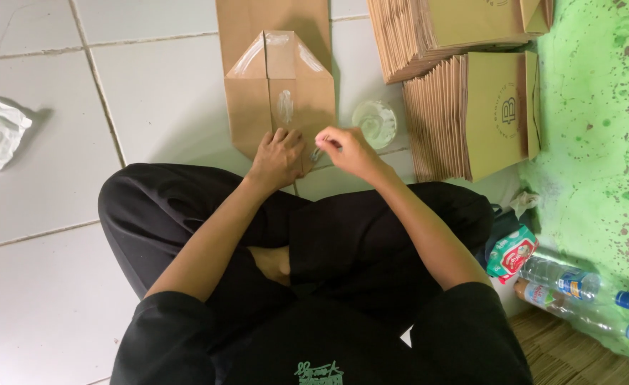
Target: Applying glue to paper bags with a swab and folding them into shape.
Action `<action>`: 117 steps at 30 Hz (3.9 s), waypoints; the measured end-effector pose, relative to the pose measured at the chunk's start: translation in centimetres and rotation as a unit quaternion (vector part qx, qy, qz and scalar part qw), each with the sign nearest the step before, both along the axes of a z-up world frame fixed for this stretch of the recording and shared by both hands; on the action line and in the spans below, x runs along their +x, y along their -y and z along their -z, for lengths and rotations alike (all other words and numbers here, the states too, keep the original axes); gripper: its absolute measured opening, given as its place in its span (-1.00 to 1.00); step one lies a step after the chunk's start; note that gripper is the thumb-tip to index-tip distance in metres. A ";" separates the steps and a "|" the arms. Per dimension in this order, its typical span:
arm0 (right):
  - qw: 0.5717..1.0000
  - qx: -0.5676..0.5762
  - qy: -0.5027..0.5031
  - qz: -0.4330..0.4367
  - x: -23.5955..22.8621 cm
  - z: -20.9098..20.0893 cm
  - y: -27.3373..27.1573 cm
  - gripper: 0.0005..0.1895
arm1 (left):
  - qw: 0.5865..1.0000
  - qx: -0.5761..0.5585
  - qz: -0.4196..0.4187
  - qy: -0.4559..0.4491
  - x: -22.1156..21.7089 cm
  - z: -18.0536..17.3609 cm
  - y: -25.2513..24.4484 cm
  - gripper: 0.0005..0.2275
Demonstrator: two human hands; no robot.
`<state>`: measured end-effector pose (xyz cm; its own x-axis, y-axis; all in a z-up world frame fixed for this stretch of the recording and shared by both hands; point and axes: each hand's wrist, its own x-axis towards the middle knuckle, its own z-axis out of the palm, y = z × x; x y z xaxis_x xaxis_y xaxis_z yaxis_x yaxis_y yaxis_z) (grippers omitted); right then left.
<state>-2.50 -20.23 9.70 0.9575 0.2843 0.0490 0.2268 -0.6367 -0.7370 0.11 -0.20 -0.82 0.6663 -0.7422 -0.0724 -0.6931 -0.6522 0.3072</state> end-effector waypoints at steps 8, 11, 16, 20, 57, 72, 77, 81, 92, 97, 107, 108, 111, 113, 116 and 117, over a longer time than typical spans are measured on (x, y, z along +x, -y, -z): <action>0.998 -0.033 0.034 0.031 1.0 1.7 1.5 -0.93 | 1.000 0.002 -0.007 0.014 0.1 0.8 0.0 -0.34; 0.998 -0.037 0.043 0.038 1.1 1.9 1.6 -0.94 | 1.000 0.005 -0.005 0.023 0.2 1.9 0.4 -0.33; 1.000 0.005 -0.004 0.007 -0.5 -0.1 -1.7 -0.97 | 1.000 0.009 -0.002 0.024 0.1 0.0 0.1 -0.33; 1.000 -0.013 0.006 0.017 -0.3 1.0 -0.7 -0.96 | 0.999 -0.021 -0.012 0.039 0.0 1.2 0.1 -0.35; 0.962 -0.019 -0.064 0.264 1.2 2.9 12.0 -0.90 | 0.995 -0.075 0.010 0.066 -0.4 0.3 1.7 -0.40; 0.958 -0.001 -0.141 0.248 1.3 4.7 12.4 -0.76 | 0.997 -0.051 0.018 0.046 -0.5 -0.9 1.3 -0.43; 0.962 0.008 -0.102 0.255 1.4 3.5 11.9 -0.76 | 0.998 -0.058 0.011 0.022 -0.5 -1.6 1.1 -0.43; 0.971 0.008 -0.036 0.236 1.2 2.0 11.2 -0.81 | 0.999 -0.047 0.014 0.023 -0.5 -1.6 1.1 -0.43; 0.972 -0.017 0.020 0.232 1.4 0.6 10.9 -0.91 | 0.999 -0.034 0.012 -0.002 -0.4 -1.0 1.2 -0.43; 0.976 -0.027 0.021 0.217 1.4 0.7 10.9 -0.93 | 1.000 -0.019 0.013 -0.008 -0.4 -0.5 1.3 -0.42; 0.973 -0.081 0.022 0.216 1.4 1.1 10.5 -0.89 | 0.999 -0.010 0.018 -0.029 -0.2 -0.9 1.2 -0.42; 0.970 -0.073 0.038 0.227 1.4 1.1 10.7 -0.88 | 0.999 -0.008 0.019 -0.033 -0.3 -0.8 1.2 -0.41; 0.966 -0.053 0.043 0.248 1.3 0.6 10.7 -0.88 | 0.999 0.001 0.024 -0.023 -0.3 -0.6 1.2 -0.40; 0.965 -0.054 0.054 0.250 1.3 0.6 10.8 -0.88 | 0.999 0.008 0.024 -0.027 -0.3 -0.8 1.2 -0.40; 0.965 -0.050 0.070 0.249 1.4 0.5 10.6 -0.89 | 0.999 0.016 0.022 -0.029 -0.4 -1.0 1.2 -0.40; 0.965 -0.044 0.076 0.247 1.5 0.5 10.6 -0.89 | 0.999 0.016 0.021 -0.026 -0.4 -1.0 1.1 -0.40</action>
